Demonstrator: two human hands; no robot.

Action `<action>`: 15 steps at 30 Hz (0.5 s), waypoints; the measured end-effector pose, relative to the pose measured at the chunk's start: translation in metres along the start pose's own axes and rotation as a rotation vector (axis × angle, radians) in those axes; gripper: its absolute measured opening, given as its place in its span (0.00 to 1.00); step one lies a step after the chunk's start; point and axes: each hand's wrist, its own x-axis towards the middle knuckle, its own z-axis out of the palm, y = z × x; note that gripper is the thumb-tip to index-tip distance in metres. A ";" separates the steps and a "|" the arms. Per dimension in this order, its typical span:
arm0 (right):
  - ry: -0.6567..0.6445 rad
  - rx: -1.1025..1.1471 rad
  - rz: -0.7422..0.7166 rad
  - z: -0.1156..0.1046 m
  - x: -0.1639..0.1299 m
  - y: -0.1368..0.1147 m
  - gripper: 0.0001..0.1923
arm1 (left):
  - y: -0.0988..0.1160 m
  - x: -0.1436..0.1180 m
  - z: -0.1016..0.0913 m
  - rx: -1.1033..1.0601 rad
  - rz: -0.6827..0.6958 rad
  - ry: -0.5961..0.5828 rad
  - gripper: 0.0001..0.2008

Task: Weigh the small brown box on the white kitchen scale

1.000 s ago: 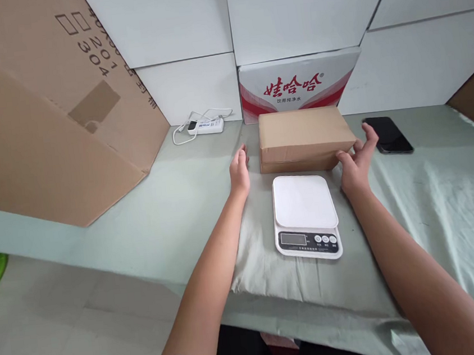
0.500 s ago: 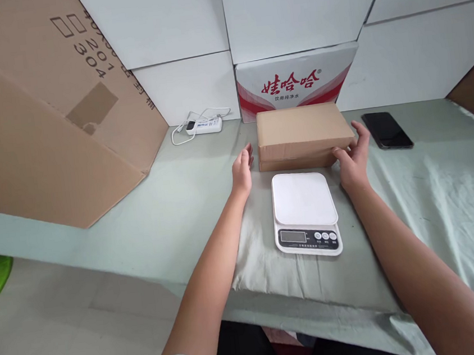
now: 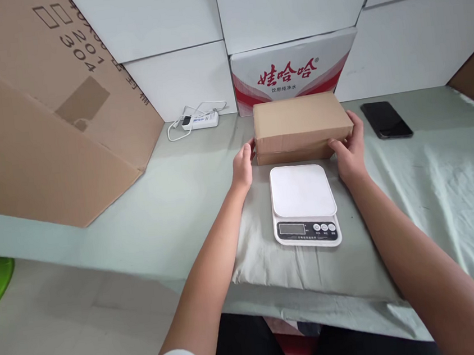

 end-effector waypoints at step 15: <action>-0.048 -0.039 0.023 0.000 0.002 0.001 0.48 | -0.005 0.006 -0.001 0.020 -0.017 -0.038 0.33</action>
